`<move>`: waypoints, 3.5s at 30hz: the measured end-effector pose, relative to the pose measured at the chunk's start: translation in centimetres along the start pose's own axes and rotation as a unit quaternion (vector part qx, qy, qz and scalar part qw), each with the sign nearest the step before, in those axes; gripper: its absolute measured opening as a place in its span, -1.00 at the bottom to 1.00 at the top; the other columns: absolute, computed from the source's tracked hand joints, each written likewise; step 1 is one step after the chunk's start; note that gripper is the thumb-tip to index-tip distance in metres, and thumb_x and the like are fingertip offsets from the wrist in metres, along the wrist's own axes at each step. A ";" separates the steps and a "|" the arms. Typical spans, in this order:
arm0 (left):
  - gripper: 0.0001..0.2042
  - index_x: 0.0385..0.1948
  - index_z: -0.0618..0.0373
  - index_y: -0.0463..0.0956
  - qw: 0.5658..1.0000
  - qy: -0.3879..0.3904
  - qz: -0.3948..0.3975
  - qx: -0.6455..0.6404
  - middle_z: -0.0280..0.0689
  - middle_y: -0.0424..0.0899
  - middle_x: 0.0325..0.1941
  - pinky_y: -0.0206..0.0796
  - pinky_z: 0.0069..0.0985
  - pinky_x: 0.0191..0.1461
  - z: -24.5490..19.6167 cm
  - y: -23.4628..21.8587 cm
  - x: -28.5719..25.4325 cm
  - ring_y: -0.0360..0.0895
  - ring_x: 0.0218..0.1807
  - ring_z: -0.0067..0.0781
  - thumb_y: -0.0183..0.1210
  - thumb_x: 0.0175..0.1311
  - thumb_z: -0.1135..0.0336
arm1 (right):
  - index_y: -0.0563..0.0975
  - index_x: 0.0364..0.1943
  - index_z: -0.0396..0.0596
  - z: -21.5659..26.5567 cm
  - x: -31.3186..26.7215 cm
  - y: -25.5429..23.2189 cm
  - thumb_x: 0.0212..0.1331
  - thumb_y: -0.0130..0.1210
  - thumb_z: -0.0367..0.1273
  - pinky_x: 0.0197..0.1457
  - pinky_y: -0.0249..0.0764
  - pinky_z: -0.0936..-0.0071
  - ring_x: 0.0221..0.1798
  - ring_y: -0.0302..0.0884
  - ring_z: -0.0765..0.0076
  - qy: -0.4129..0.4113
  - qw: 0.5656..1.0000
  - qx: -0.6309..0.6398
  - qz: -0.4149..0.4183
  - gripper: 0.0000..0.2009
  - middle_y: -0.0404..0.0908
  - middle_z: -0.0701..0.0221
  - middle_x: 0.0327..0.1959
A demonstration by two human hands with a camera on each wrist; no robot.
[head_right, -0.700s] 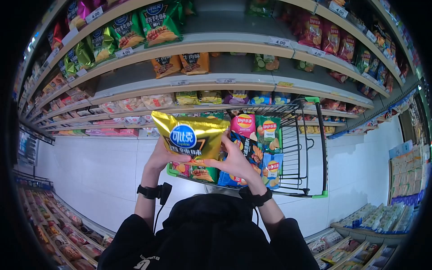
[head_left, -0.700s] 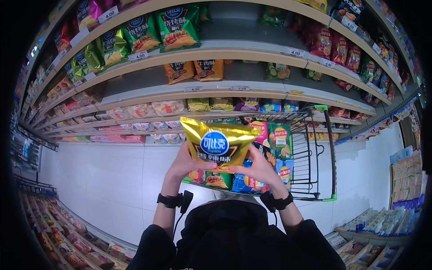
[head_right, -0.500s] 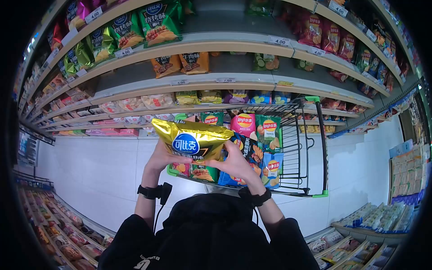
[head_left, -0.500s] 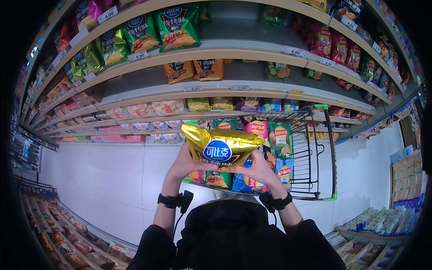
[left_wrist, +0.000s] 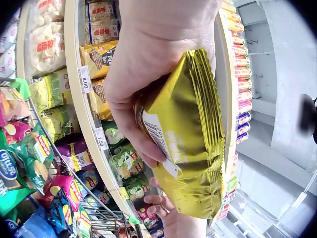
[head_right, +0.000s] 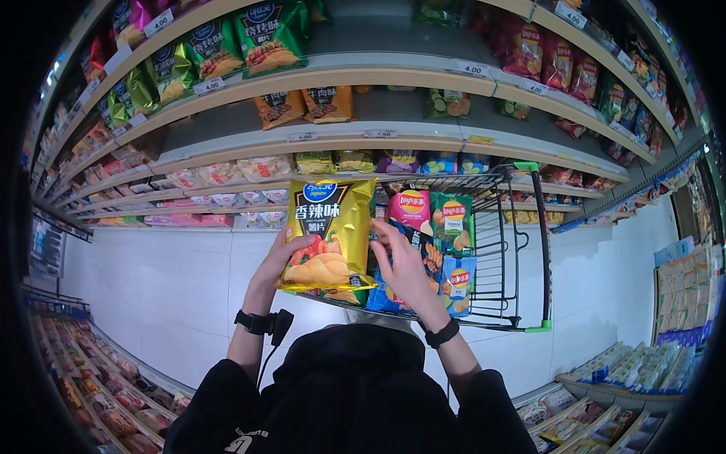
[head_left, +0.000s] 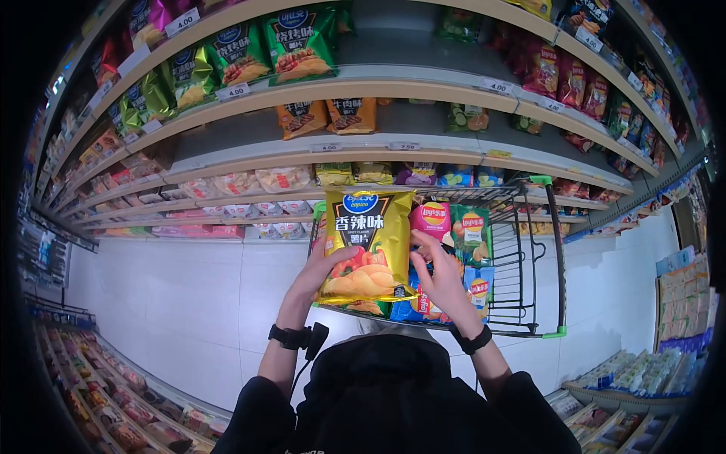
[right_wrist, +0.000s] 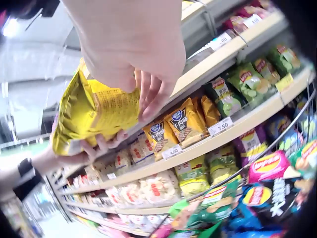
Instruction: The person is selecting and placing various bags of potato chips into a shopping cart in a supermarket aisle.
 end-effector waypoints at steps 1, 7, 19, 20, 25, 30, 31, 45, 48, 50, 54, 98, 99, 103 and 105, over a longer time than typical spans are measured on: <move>-0.26 0.29 0.24 0.12 1.000 -0.015 0.002 0.000 -0.17 0.51 0.11 0.44 -0.46 0.13 0.3 -0.1 0.1 0.51 0.13 -0.38 0.36 0.09 0.30 | 0.36 0.20 -0.10 1.2 0.0 -0.4 0.14 0.12 -0.52 0.15 0.43 0.35 0.04 0.54 0.17 -0.062 0.996 -0.063 -0.008 -0.52 0.48 0.15 0.11; -0.24 0.33 0.25 0.07 0.998 -0.029 0.052 0.031 -0.15 0.49 0.15 0.40 -0.49 0.16 2.7 -0.1 1.7 0.51 0.14 -0.41 0.26 0.18 0.10 | 0.36 0.26 -0.05 4.4 -0.1 0.8 -0.15 0.12 -0.59 0.42 0.12 0.10 0.39 0.19 0.01 -0.231 0.935 -0.260 0.069 -0.31 0.21 0.21 0.39; -0.38 0.25 0.22 0.15 0.985 -0.054 0.153 0.052 0.08 0.63 -0.19 0.57 -0.39 -0.39 4.5 -0.4 1.1 0.69 -0.35 -0.04 -0.29 0.45 -0.17 | 0.44 0.14 -0.15 1.6 0.7 0.4 -0.24 0.47 -0.31 0.24 0.38 0.26 0.14 0.49 0.07 -0.101 0.994 -0.007 0.038 -0.28 0.53 0.20 0.11; -0.38 0.25 0.23 0.16 0.986 -0.059 0.150 0.048 0.08 0.63 -0.19 0.57 -0.39 -0.39 4.5 -0.3 1.1 0.69 -0.35 -0.03 -0.29 0.45 -0.18 | 0.43 0.15 -0.16 1.4 0.6 0.4 -0.22 0.48 -0.28 0.26 0.36 0.26 0.17 0.48 0.08 -0.083 0.995 -0.014 0.046 -0.28 0.52 0.21 0.13; -0.38 0.23 0.21 0.23 0.984 -0.067 0.163 0.040 0.02 0.64 -0.11 0.59 -0.41 -0.27 4.6 -0.4 0.9 0.69 -0.25 -0.06 -0.23 0.43 -0.19 | 0.46 0.15 -0.11 2.3 0.4 0.1 -0.24 0.44 -0.34 0.26 0.35 0.24 0.19 0.44 0.07 -0.162 0.985 -0.033 0.047 -0.29 0.51 0.22 0.15; -0.44 0.24 0.18 0.24 0.992 -0.089 0.057 -0.065 -0.12 0.57 0.09 0.55 -0.39 -0.02 4.9 -0.9 1.0 0.62 0.01 -0.24 0.03 0.34 -0.02 | 0.44 0.24 0.09 3.3 -1.5 0.8 -0.15 0.27 -0.49 0.33 0.28 0.17 0.29 0.32 0.08 -0.274 0.923 -0.257 0.082 -0.32 0.36 0.25 0.30; -0.45 0.23 0.18 0.25 0.993 -0.091 0.068 -0.042 -0.16 0.57 0.07 0.54 -0.40 0.01 5.2 -1.2 1.0 0.61 0.03 -0.28 0.12 0.31 0.06 | 0.42 0.26 0.16 3.6 -2.0 0.9 -0.11 0.16 -0.58 0.36 0.26 0.13 0.33 0.29 0.07 -0.274 0.922 -0.258 0.091 -0.31 0.28 0.26 0.36; -0.44 0.09 0.20 0.34 0.993 -0.067 0.069 0.062 -0.26 0.60 0.00 0.47 -0.46 0.09 10.5 2.1 3.2 0.59 -0.01 -0.42 0.37 -0.02 0.51 | 0.21 0.26 -0.21 -10.4 -7.4 2.9 0.18 0.23 -0.10 0.12 0.40 0.43 0.03 0.48 0.39 0.230 0.949 0.179 0.121 -0.31 0.52 0.30 -0.10; -0.42 0.10 0.20 0.32 0.990 -0.086 0.091 0.062 -0.25 0.59 0.02 0.46 -0.47 0.09 12.7 4.7 4.0 0.58 0.00 -0.44 0.36 -0.01 0.50 | 0.13 0.28 -0.27 -11.8 -8.3 2.1 -0.01 0.40 -0.11 0.27 0.31 0.42 0.20 0.38 0.33 0.233 0.948 0.196 0.089 -0.12 0.41 0.21 0.12; -0.33 0.17 0.23 0.23 0.984 -0.102 0.086 0.115 -0.21 0.54 0.07 0.42 -0.48 0.13 14.6 6.4 4.8 0.53 0.05 -0.44 0.40 0.02 0.35 | 0.13 0.30 -0.25 -14.1 -9.3 1.4 -0.03 0.43 -0.16 0.27 0.31 0.41 0.21 0.37 0.34 0.267 0.925 0.264 0.050 -0.12 0.41 0.21 0.15; -0.14 0.25 0.30 0.07 0.961 -0.065 0.087 0.253 -0.12 0.40 0.19 0.32 -0.47 0.23 17.9 9.0 6.9 0.42 0.17 -0.40 0.46 0.01 0.16 | 0.15 0.29 -0.24 -17.0 -10.5 -2.7 -0.05 0.44 -0.24 0.24 0.37 0.45 0.20 0.39 0.38 0.334 0.900 0.279 -0.015 -0.14 0.41 0.26 0.15; -0.42 0.29 0.42 0.18 0.570 0.263 0.103 0.771 0.02 0.10 0.47 -0.14 -0.24 0.53 24.6 22.1 18.0 -0.07 0.54 -0.11 -0.04 0.23 0.30 | 0.08 0.44 0.19 -32.3 7.6 -10.8 0.29 -0.09 0.05 0.50 -0.24 -0.26 0.57 -0.26 0.03 0.143 0.902 -0.335 0.230 -0.32 -0.15 0.17 0.54; -0.44 0.27 0.39 0.22 0.574 0.266 0.102 0.768 0.00 0.13 0.46 -0.11 -0.24 0.52 24.5 22.1 17.9 -0.04 0.53 -0.12 -0.02 0.24 0.29 | 0.07 0.45 0.22 -32.6 7.8 -10.6 0.30 -0.13 0.08 0.50 -0.29 -0.26 0.58 -0.29 0.05 0.154 0.897 -0.340 0.237 -0.33 -0.16 0.17 0.54; -0.56 0.14 0.28 0.41 0.642 0.263 0.112 0.711 -0.06 0.29 0.37 0.03 -0.24 0.46 23.1 21.8 18.1 0.11 0.46 -0.14 0.05 0.25 0.25 | 0.20 0.38 0.04 -31.6 7.8 -11.2 0.27 0.03 -0.09 0.51 -0.17 -0.14 0.55 -0.18 -0.05 0.108 0.940 -0.302 0.116 -0.38 -0.06 0.06 0.50; -0.70 -0.05 0.21 0.55 0.704 0.263 0.076 0.656 -0.12 0.44 0.25 0.14 -0.25 0.38 21.7 21.7 18.0 0.29 0.34 -0.11 0.12 0.22 0.28 | 0.26 0.29 -0.07 -30.0 6.1 -12.7 0.21 0.11 -0.23 0.49 -0.05 -0.03 0.49 -0.06 -0.11 0.086 0.972 -0.216 -0.046 -0.43 0.05 0.02 0.44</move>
Point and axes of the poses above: each hand's wrist, its own x-axis towards the middle knuckle, its own y-axis out of the palm, z = x × y, the point moved 6 cm from there along x, towards the middle knuckle
